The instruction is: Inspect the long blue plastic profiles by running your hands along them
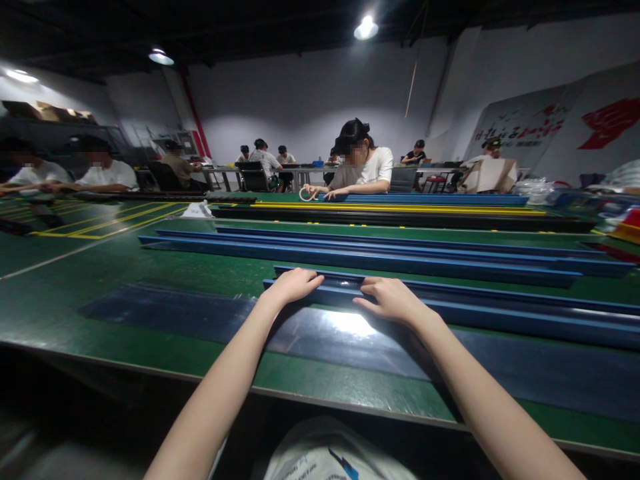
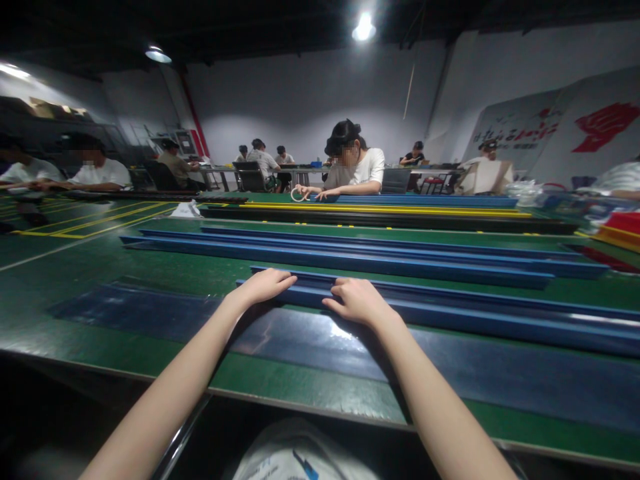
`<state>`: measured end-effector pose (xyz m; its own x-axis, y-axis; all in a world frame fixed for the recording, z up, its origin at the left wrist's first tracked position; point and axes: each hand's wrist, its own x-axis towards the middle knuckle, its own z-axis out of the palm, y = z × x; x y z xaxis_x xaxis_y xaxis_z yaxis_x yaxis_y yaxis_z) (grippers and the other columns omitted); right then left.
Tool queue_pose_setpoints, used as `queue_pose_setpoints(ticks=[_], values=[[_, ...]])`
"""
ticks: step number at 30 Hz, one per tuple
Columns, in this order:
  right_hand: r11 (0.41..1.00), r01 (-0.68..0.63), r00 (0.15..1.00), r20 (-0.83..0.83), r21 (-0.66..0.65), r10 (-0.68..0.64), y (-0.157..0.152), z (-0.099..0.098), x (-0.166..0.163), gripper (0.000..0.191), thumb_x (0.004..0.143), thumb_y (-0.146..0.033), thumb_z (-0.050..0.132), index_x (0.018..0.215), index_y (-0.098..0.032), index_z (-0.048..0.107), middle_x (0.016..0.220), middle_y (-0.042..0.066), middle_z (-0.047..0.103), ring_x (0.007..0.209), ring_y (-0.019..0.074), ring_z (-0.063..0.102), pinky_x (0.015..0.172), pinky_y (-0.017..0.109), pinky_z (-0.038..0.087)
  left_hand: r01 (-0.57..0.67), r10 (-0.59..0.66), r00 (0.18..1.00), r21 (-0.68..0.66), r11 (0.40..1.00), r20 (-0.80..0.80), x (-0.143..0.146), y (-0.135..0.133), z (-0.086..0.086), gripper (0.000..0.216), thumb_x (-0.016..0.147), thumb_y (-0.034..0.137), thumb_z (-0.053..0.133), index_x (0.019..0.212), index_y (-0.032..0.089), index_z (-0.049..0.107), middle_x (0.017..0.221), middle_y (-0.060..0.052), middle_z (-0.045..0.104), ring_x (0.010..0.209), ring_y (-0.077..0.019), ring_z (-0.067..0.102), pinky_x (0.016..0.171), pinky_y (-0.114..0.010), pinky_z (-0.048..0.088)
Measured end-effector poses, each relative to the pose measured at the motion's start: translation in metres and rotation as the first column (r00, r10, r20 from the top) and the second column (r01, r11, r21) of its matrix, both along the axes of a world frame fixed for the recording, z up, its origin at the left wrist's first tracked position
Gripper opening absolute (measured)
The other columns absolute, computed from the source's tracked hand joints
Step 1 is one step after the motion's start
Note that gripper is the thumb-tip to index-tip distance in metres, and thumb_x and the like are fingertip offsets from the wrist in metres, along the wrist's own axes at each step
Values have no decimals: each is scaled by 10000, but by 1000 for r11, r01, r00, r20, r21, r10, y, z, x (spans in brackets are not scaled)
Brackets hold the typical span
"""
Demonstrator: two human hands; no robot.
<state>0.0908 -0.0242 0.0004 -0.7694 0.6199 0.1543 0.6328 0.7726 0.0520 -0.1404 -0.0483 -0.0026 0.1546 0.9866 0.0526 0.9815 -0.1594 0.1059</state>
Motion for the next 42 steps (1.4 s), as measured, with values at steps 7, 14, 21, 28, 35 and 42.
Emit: queue_pose_setpoints(ticks=[7,14,21,28,35,42], values=[[1000,5,1000,5,-4,-5,-1,1,0,411,875,-444,357,776,-172,650,841,67,625,740,160,582,613,247,338,-3,4,999,14,1000,-42,7,-3,3,449,890,379,231,877,199,643,936,-74,676,856,-213,615,698,-278,434],[1000,5,1000,5,-2,-5,-1,1,0,414,876,-447,355,772,-173,648,840,67,627,735,160,581,616,246,339,6,-5,999,21,1000,-47,7,-3,3,438,887,371,237,849,203,639,906,-69,677,832,-215,617,687,-279,433],[1000,-2,1000,-6,6,2,0,-1,0,415,875,-450,351,756,-174,638,828,61,627,726,156,577,599,244,325,9,-7,999,24,1000,-52,6,-3,2,439,886,363,227,846,204,634,904,-69,676,831,-219,616,678,-283,428],[1000,-8,1000,-7,15,8,0,-1,1,417,876,-453,347,761,-178,639,822,57,623,716,156,575,593,252,319,6,-4,998,24,1000,-56,6,-3,2,440,888,373,227,851,202,631,900,-66,674,830,-209,614,676,-271,424],[1000,-4,1000,-4,12,4,0,-1,0,418,875,-451,351,767,-174,645,827,60,623,715,154,574,594,246,317,5,-4,998,17,1000,-58,6,-3,3,437,882,362,223,840,200,627,905,-70,673,835,-220,614,676,-280,425],[1000,-15,1000,-13,17,15,1,-2,0,424,878,-453,345,764,-178,647,822,55,622,711,153,574,593,247,318,4,-3,998,15,1000,-65,7,-3,3,428,880,350,227,828,202,625,911,-68,673,845,-220,614,686,-280,428]])
